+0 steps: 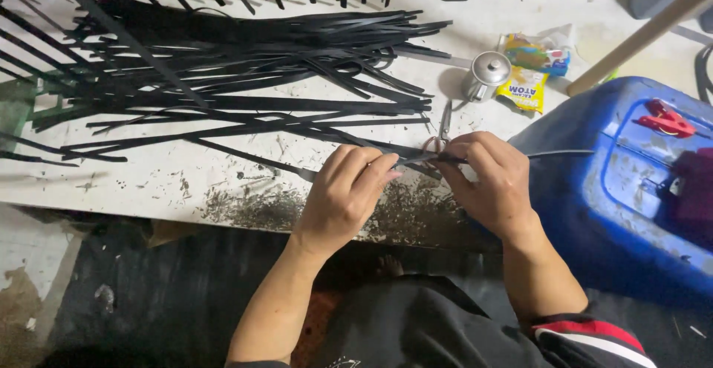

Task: The person is organizing and hanging long black strips onto a rack using colored clips for drying or storage.

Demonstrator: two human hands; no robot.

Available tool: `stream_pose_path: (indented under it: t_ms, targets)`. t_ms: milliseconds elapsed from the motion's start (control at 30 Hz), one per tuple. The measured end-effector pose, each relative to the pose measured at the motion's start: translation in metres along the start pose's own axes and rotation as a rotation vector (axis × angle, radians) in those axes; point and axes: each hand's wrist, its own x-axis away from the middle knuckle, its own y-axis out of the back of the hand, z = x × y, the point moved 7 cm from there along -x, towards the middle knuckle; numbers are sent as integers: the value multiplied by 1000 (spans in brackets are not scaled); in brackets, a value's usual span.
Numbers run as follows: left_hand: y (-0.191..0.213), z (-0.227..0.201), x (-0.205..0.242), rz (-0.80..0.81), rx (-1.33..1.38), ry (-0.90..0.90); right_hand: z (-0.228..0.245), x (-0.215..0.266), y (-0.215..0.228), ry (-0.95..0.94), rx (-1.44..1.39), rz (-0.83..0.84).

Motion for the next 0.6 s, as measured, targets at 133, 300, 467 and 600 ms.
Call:
stream_pose_path:
  t_ms: [133, 300, 467, 600]
  targets:
    - [-7, -8, -8, -5, 84, 10, 14, -2, 11, 36, 32, -14]
    - [-1, 2, -12, 34, 119, 44, 21, -7, 59, 65, 174, 52]
    - [-33, -9, -31, 154, 263, 107, 33, -9, 89, -4, 323, 137]
    - [-48, -43, -60, 183, 410, -10, 27, 1, 100, -53, 384, 147]
